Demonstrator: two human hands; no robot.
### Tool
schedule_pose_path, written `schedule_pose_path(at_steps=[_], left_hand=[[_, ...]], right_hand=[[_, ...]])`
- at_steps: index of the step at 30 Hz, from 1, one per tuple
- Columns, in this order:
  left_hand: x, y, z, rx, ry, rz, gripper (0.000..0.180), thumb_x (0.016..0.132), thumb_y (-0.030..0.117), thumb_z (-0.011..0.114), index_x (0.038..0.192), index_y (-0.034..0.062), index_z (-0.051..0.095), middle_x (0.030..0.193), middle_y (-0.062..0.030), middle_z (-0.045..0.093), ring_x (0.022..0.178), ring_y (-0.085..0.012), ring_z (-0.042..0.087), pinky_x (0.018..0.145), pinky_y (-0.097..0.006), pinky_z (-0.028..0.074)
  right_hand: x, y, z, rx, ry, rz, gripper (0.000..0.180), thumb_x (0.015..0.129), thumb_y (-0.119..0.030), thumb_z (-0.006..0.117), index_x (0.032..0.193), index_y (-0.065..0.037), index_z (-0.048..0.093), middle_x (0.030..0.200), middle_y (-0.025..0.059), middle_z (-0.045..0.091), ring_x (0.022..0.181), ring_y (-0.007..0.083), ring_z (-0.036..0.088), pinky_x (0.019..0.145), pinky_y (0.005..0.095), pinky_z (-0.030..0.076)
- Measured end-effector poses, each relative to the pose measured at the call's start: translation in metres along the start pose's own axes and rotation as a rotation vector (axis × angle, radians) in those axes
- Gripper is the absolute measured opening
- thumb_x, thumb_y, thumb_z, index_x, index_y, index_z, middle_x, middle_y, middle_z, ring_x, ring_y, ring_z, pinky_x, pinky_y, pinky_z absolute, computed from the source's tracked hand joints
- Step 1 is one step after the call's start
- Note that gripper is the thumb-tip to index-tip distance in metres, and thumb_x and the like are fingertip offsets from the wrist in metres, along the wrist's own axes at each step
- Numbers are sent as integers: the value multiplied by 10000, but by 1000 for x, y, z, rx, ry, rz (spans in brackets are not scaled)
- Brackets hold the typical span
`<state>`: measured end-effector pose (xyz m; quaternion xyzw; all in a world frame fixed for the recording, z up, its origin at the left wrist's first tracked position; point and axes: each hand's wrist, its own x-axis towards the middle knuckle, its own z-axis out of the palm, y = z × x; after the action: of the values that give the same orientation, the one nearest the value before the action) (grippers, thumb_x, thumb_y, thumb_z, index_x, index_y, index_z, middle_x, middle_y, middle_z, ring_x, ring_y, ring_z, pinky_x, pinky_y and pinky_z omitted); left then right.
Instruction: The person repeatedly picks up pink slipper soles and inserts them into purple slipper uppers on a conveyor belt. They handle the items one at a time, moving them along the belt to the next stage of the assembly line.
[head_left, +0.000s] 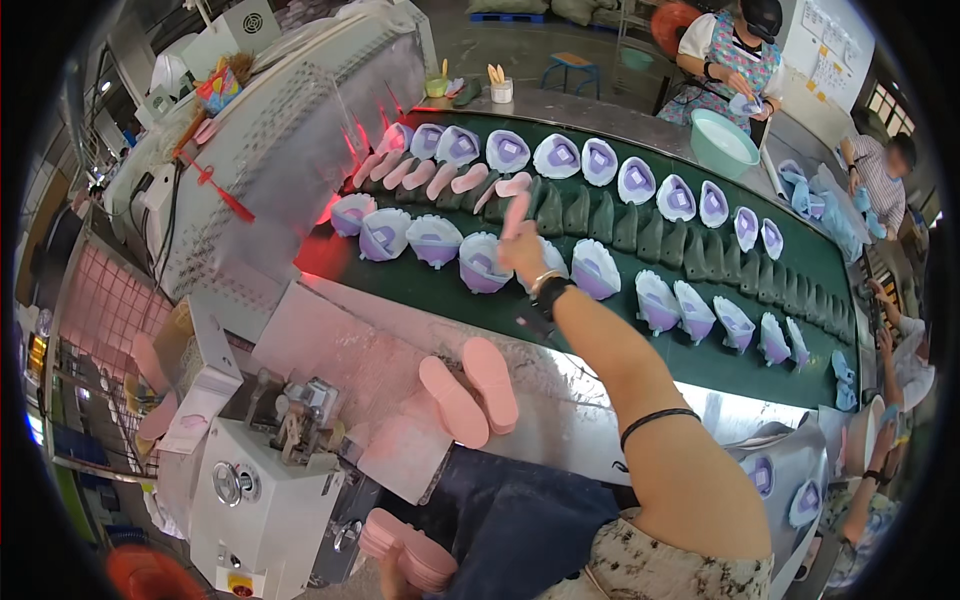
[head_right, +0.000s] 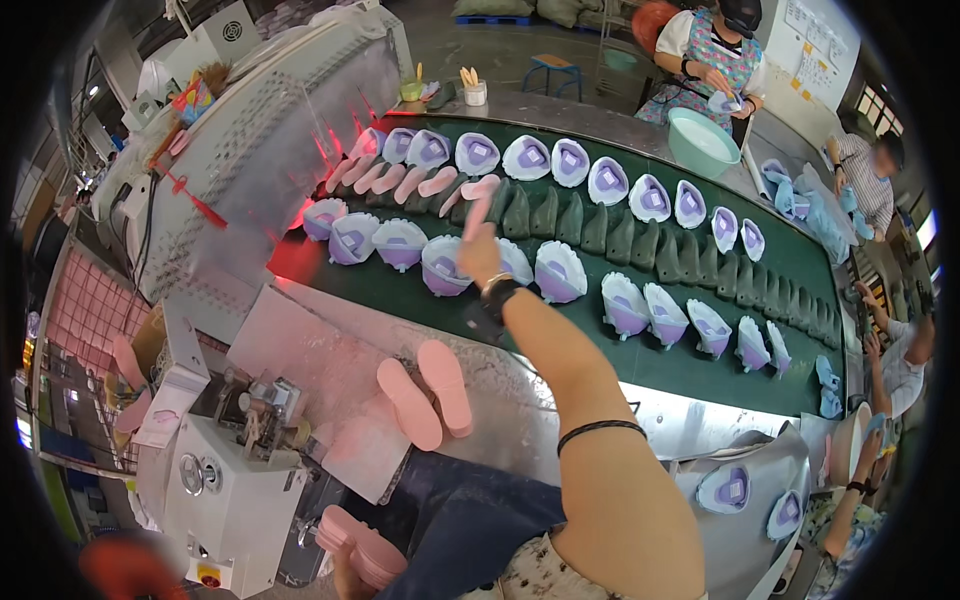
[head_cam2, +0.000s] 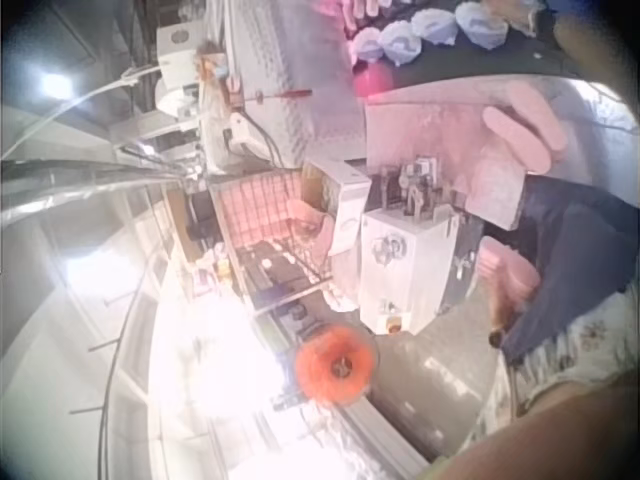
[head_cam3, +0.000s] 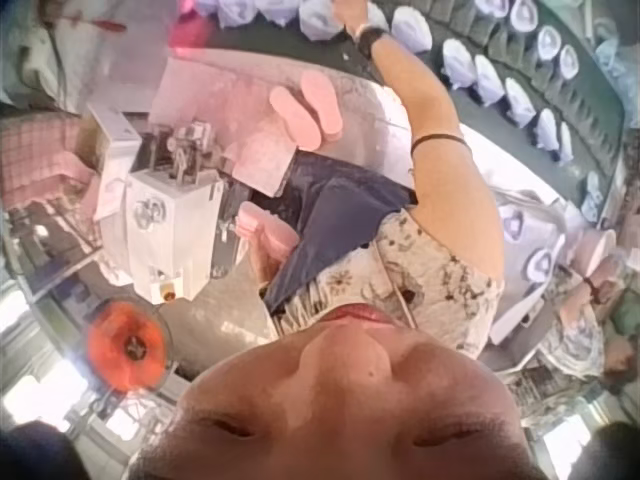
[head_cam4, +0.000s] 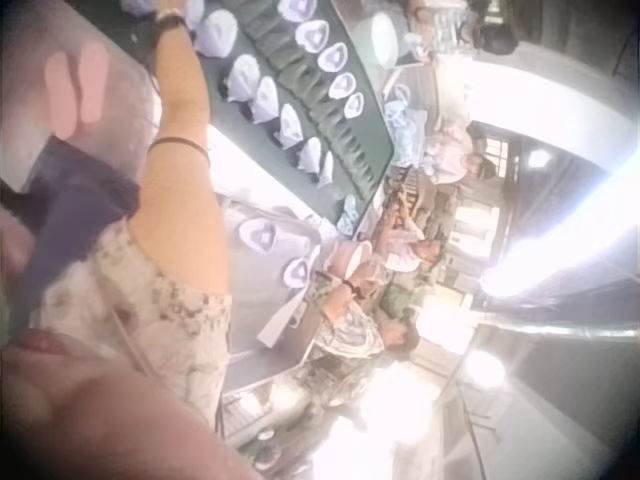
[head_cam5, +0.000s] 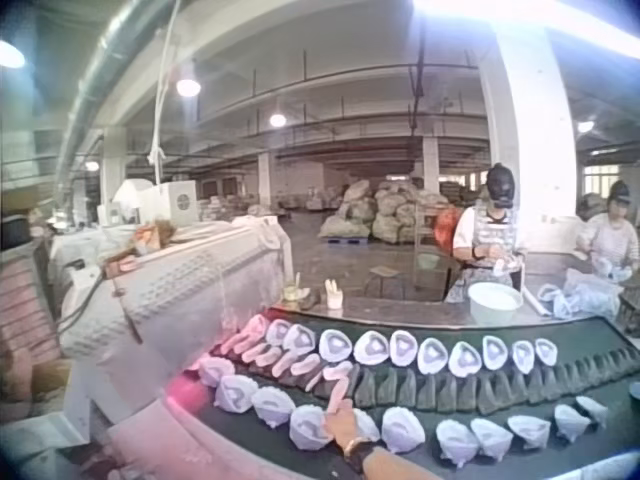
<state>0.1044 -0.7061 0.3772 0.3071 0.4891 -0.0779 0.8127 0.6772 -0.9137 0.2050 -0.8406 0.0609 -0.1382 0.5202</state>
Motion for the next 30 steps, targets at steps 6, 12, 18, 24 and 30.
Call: schedule_pose_path(at_steps=[6, 12, 18, 24, 30], left_hand=[[10, 7, 19, 46, 54, -9, 585, 953, 451, 509, 1413, 109, 389, 1339, -77, 487, 1202, -250, 496, 985, -392, 426], [34, 4, 31, 13, 35, 191, 538, 911, 363, 562, 1304, 11, 456, 1182, -131, 580, 1100, -266, 568, 945, -388, 460], [25, 16, 42, 113, 156, 289, 279, 919, 99, 543, 1177, -8, 538, 1036, -101, 636, 889, -199, 653, 711, -305, 547], [40, 16, 39, 30, -57, 447, 386, 904, 5, 554, 1282, -19, 479, 1197, -99, 581, 1098, -204, 587, 912, -328, 501], [23, 4, 3, -60, -121, 357, 429, 912, 52, 571, 1314, -31, 447, 1237, -145, 572, 1126, -249, 580, 960, -368, 483]], right_hand=[[90, 91, -42, -59, -86, -10, 263, 719, -143, 655, 928, 5, 597, 866, 186, 666, 836, 322, 659, 742, 395, 516], [0, -16, 25, 603, -446, -115, 274, 741, -177, 683, 954, -17, 620, 790, 79, 647, 758, 200, 635, 666, 330, 508], [-291, -154, -83, 335, -1476, -199, 310, 924, -292, 596, 1027, 0, 616, 904, 132, 639, 798, 234, 620, 731, 344, 489], [-346, -161, -99, 501, -1392, -51, 268, 895, -221, 636, 1045, 1, 631, 857, 84, 652, 772, 167, 615, 707, 314, 493], [-318, -158, -44, 308, -1276, 38, 210, 835, -134, 689, 1004, -17, 648, 784, 12, 637, 723, 79, 585, 636, 259, 474]])
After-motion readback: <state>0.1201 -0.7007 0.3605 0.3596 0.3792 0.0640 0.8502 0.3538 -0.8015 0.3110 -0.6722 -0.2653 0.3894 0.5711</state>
